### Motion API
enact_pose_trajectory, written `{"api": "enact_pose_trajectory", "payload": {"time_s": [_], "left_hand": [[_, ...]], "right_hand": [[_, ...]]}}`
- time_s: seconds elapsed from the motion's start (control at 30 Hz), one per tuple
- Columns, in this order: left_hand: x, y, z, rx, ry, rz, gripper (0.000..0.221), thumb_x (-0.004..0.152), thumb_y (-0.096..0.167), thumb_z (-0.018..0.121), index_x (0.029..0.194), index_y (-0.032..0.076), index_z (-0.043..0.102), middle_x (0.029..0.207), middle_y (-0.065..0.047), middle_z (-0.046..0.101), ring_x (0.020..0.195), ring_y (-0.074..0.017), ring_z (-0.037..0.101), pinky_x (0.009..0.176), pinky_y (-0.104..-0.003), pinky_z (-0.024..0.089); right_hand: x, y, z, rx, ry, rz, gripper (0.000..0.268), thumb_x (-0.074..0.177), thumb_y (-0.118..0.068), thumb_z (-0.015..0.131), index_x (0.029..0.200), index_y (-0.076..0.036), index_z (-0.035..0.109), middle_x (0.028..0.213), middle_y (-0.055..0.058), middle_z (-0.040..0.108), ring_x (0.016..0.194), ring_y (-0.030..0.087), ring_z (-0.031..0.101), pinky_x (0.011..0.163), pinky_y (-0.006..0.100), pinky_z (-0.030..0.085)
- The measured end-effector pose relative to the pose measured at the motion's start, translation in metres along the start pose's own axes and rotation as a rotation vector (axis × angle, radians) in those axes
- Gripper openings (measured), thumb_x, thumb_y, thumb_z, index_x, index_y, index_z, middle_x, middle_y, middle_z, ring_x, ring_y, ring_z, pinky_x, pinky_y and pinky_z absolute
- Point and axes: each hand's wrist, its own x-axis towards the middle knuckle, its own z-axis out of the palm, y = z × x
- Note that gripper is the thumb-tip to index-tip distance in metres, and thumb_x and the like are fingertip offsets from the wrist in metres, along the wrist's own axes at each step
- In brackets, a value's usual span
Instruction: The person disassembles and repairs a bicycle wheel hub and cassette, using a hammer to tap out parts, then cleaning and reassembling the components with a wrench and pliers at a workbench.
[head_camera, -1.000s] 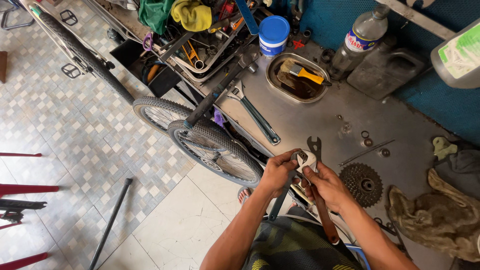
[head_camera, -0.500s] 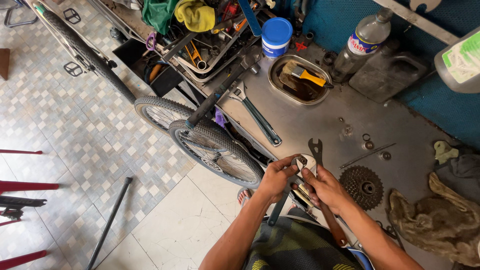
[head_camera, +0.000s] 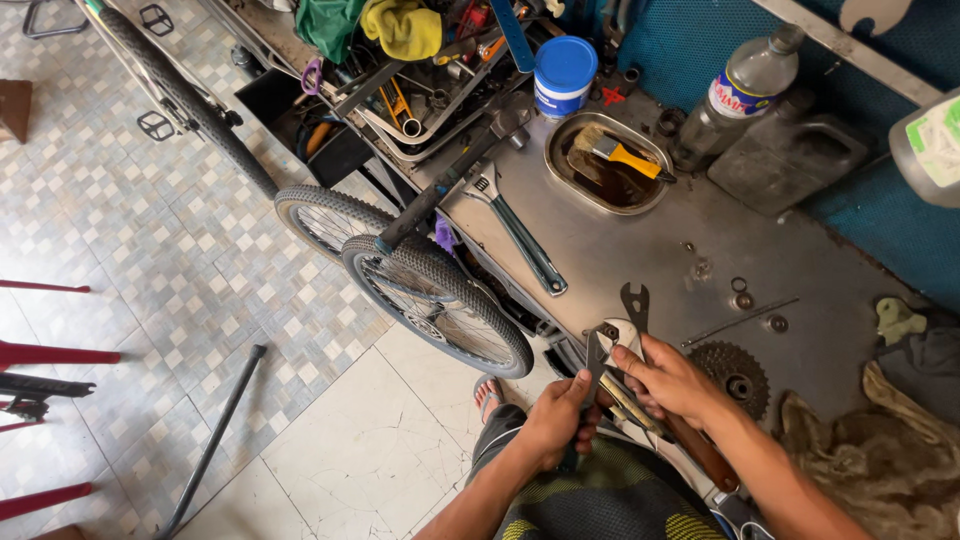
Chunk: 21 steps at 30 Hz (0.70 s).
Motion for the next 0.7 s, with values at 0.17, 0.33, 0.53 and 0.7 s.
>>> {"api": "enact_pose_trajectory", "payload": {"time_s": [0.17,0.33,0.53,0.7], "left_hand": [[-0.008,0.0,-0.012,0.086,0.027,-0.089,0.056,0.108,0.054,0.038,0.095,0.004,0.06,0.066,-0.002,0.045,0.049,-0.0119,0.041,0.044,-0.029,0.04],[-0.008,-0.008,-0.016,0.027,0.03,-0.075,0.055,0.108,0.057,0.04,0.086,0.009,0.054,0.06,0.002,0.04,0.042,-0.0081,0.031,0.037,-0.026,0.025],[0.006,-0.011,-0.014,0.201,0.062,0.008,0.065,0.108,0.061,0.032,0.074,0.008,0.048,0.053,0.0,0.04,0.04,-0.0112,0.034,0.037,-0.029,0.026],[0.026,-0.02,-0.007,0.172,0.037,0.088,0.068,0.113,0.058,0.032,0.071,0.007,0.048,0.056,-0.001,0.044,0.049,-0.0143,0.041,0.047,-0.03,0.037]], "right_hand": [[-0.002,-0.001,0.005,0.042,0.035,0.012,0.042,0.093,-0.043,0.059,0.124,-0.015,0.061,0.062,0.0,0.049,0.042,0.01,0.041,0.038,0.028,0.037],[-0.002,-0.008,0.008,0.04,0.042,0.066,0.044,0.093,-0.046,0.058,0.123,-0.015,0.057,0.066,0.001,0.047,0.046,0.011,0.043,0.039,0.028,0.038],[0.006,-0.017,0.001,-0.062,-0.032,0.033,0.039,0.095,-0.045,0.055,0.121,-0.015,0.053,0.064,-0.001,0.045,0.042,0.009,0.037,0.034,0.028,0.033],[0.015,-0.029,-0.017,-0.116,-0.096,0.079,0.039,0.097,-0.045,0.054,0.122,-0.015,0.053,0.058,-0.001,0.04,0.038,0.009,0.034,0.032,0.028,0.03]]}}
